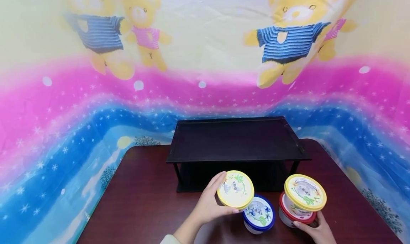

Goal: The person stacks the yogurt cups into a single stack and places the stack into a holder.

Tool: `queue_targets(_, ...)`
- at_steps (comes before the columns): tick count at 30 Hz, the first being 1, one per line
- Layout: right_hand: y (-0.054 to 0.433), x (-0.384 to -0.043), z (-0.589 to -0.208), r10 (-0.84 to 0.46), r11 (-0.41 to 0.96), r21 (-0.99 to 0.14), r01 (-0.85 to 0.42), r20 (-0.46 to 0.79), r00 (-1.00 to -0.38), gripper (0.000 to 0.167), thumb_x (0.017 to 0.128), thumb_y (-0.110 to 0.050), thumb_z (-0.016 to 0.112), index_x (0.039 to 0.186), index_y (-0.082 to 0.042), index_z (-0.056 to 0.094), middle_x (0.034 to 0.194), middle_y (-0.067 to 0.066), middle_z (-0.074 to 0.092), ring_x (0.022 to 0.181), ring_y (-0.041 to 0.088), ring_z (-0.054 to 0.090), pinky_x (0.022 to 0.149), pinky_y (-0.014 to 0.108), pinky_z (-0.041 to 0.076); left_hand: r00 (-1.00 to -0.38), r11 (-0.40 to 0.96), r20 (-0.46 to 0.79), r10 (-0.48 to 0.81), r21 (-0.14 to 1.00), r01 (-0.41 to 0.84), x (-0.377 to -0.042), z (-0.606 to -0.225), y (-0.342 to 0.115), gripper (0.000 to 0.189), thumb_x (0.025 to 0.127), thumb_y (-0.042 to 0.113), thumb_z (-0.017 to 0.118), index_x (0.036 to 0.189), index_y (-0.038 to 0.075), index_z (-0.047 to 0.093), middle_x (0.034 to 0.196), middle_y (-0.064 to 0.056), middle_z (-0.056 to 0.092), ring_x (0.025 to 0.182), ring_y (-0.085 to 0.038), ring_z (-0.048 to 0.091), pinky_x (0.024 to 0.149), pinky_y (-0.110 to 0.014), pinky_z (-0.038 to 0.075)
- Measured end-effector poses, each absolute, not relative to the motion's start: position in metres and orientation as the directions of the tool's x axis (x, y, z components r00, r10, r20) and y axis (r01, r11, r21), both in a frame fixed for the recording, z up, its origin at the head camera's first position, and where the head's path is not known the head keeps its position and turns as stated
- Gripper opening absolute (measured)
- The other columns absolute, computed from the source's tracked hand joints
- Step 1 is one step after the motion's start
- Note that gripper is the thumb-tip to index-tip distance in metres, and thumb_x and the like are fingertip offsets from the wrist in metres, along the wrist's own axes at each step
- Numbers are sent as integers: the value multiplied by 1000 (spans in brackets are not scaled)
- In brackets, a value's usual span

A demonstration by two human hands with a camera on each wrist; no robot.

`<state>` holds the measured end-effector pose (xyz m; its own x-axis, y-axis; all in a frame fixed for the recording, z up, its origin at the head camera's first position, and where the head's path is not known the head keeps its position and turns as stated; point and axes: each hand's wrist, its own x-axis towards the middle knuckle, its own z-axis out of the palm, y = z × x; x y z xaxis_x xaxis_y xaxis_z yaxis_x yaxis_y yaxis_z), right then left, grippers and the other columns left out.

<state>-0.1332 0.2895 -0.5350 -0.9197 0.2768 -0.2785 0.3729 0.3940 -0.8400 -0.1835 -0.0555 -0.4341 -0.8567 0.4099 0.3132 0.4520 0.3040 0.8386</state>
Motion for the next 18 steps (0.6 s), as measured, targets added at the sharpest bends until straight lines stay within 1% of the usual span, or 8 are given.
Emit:
queue_targets(3, 290, -132, -536, 282, 378, -844, 380, -287, -916, 103, 73, -38, 67, 136, 0, -5, 127, 31, 27, 110, 38, 34, 75, 29, 41, -845, 289, 311, 435, 841, 458, -186, -427, -48, 93, 58, 45, 75, 135, 25, 28, 136, 12, 26, 121, -11, 27, 93, -43, 28)
queue_targets(6, 290, -131, -536, 287, 373, -843, 387, -292, -913, 103, 73, -38, 67, 137, -1, -6, 127, 31, 26, 110, 38, 34, 75, 30, 42, -823, 281, 335, 458, 824, 492, -189, -421, -40, 93, 58, 43, 76, 135, 23, 28, 136, 11, 26, 121, -11, 27, 94, -41, 28)
queue_targets(8, 290, -131, -536, 289, 376, -841, 389, -293, -912, 103, 73, -38, 66, 136, 0, -6, 126, 31, 27, 110, 38, 35, 74, 30, 42, -808, 280, 352, 472, 810, 516, -190, -417, -35, 93, 59, 42, 76, 135, 21, 28, 136, 10, 26, 121, -12, 27, 94, -41, 28)
queue_targets(14, 289, -130, -534, 294, 395, -839, 374, -270, -917, 101, 73, -37, 67, 136, 2, -2, 125, 32, 29, 106, 37, 39, 68, 26, 44, -794, 287, 332, 509, 804, 520, -194, -404, -19, 92, 59, 42, 76, 135, 23, 28, 135, 12, 26, 121, -9, 27, 93, -37, 30)
queue_targets(18, 287, -130, -534, 286, 395, -852, 343, -241, -927, 98, 73, -34, 68, 136, 2, 2, 125, 31, 31, 102, 32, 44, 67, 24, 43, -774, 302, 338, 535, 779, 550, -197, -395, -10, 93, 58, 42, 76, 135, 22, 28, 136, 10, 26, 121, -8, 27, 93, -34, 30)
